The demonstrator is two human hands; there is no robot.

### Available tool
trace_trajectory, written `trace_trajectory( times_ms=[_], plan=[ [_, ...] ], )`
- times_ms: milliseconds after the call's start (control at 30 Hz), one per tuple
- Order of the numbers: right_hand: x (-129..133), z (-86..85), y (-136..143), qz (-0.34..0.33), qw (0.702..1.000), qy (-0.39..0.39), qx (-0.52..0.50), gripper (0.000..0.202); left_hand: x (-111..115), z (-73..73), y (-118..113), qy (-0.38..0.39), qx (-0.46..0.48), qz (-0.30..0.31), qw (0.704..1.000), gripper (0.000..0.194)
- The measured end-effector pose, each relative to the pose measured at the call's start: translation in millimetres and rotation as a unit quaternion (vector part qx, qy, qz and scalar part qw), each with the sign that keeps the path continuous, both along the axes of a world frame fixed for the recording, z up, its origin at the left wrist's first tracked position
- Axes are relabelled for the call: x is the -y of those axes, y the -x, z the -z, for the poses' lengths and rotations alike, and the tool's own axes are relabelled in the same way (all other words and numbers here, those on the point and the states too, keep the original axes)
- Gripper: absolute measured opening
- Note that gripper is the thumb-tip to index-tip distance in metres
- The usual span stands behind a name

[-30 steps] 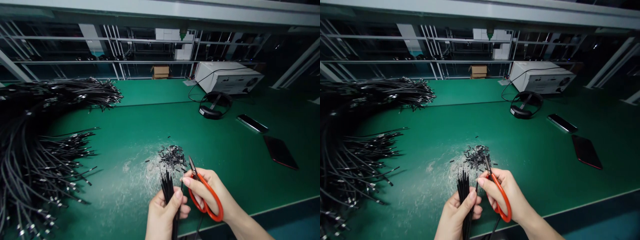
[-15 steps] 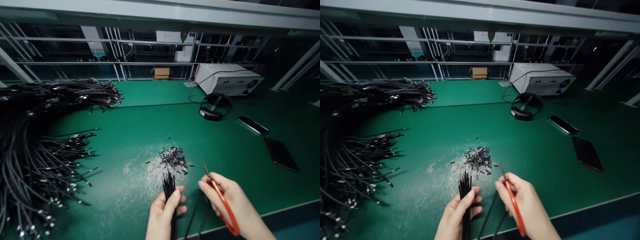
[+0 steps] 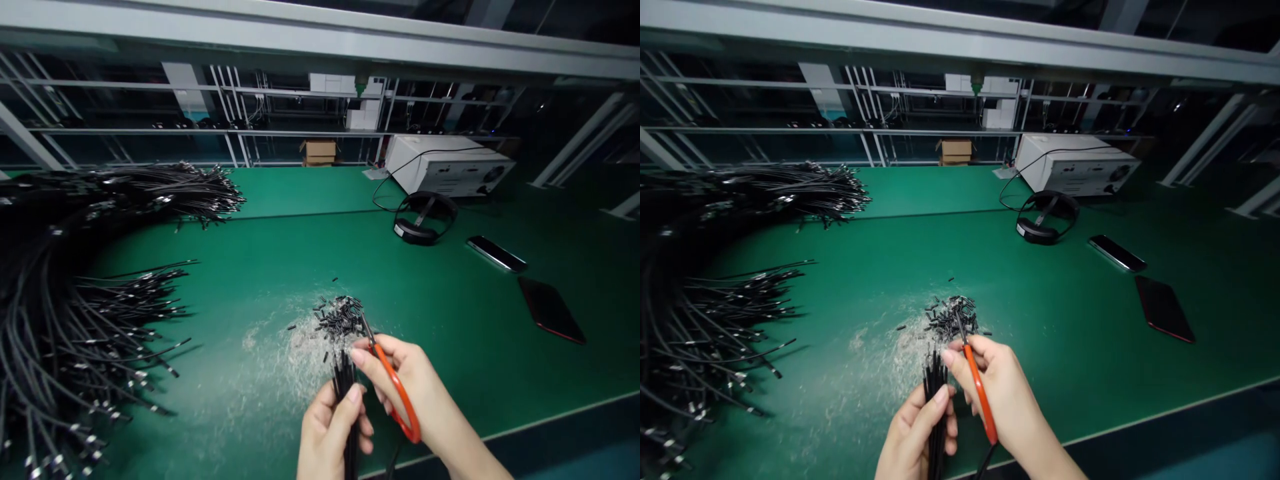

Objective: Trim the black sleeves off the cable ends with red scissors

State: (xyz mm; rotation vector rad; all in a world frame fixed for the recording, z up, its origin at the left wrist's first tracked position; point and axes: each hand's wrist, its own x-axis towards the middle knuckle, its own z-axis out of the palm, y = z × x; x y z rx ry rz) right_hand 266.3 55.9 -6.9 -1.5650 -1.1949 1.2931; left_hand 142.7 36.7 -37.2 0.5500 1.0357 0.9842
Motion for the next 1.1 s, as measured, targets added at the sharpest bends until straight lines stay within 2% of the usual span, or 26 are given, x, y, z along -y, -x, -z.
trace_trajectory(
  times_ms=[67,133,233,300,333,400,467,500,567,667,833,933,1100],
  plan=[
    [-5,-1.6,5,-0.025,0.997,0.007,-0.067,0.038,2,-0.5,1,-0.008,-0.003,-0.019,1.000,0.028],
    [-3,-0.8,6,-0.028,0.997,-0.006,-0.075,0.035,3,-1.6,2,-0.007,-0.012,-0.047,0.999,0.028],
    [3,3.9,5,-0.012,0.999,-0.030,-0.010,0.030,3,-3.2,1,-0.009,-0.019,-0.074,0.997,0.029],
    [7,8.2,5,-0.011,0.994,-0.077,0.081,0.024,1,-3.9,2,-0.014,-0.012,-0.081,0.996,0.030],
    [8,10.4,6,-0.013,0.983,-0.117,0.137,0.021,1,-4.2,2,-0.012,-0.011,-0.085,0.996,0.031],
    [8,13.7,6,-0.028,0.944,-0.222,0.242,0.017,-2,-4.7,3,0.000,-0.019,-0.094,0.995,0.030],
    [6,14.3,3,-0.063,0.902,-0.306,0.298,0.015,-4,-4.9,5,0.013,-0.027,-0.103,0.994,0.030],
    [5,13.2,0,-0.081,0.892,-0.324,0.304,0.015,-5,-4.9,5,0.018,-0.029,-0.106,0.994,0.030],
    [2,9.1,-7,-0.102,0.897,-0.313,0.296,0.015,-7,-4.5,6,0.027,-0.027,-0.106,0.994,0.032],
    [-1,4.3,-19,-0.097,0.898,-0.281,0.325,0.020,-9,-3.6,7,0.039,-0.022,-0.108,0.993,0.030],
    [2,13.6,-23,-0.155,0.827,-0.297,0.451,0.038,-13,-4.7,9,0.050,-0.011,-0.111,0.992,0.029],
    [3,22.1,-18,-0.160,0.794,-0.307,0.500,0.044,-14,-6.2,9,0.049,-0.003,-0.103,0.993,0.026],
    [1,26.1,-16,-0.144,0.769,-0.326,0.532,0.036,-14,-6.7,8,0.052,-0.005,-0.092,0.994,0.025]
  ],
)
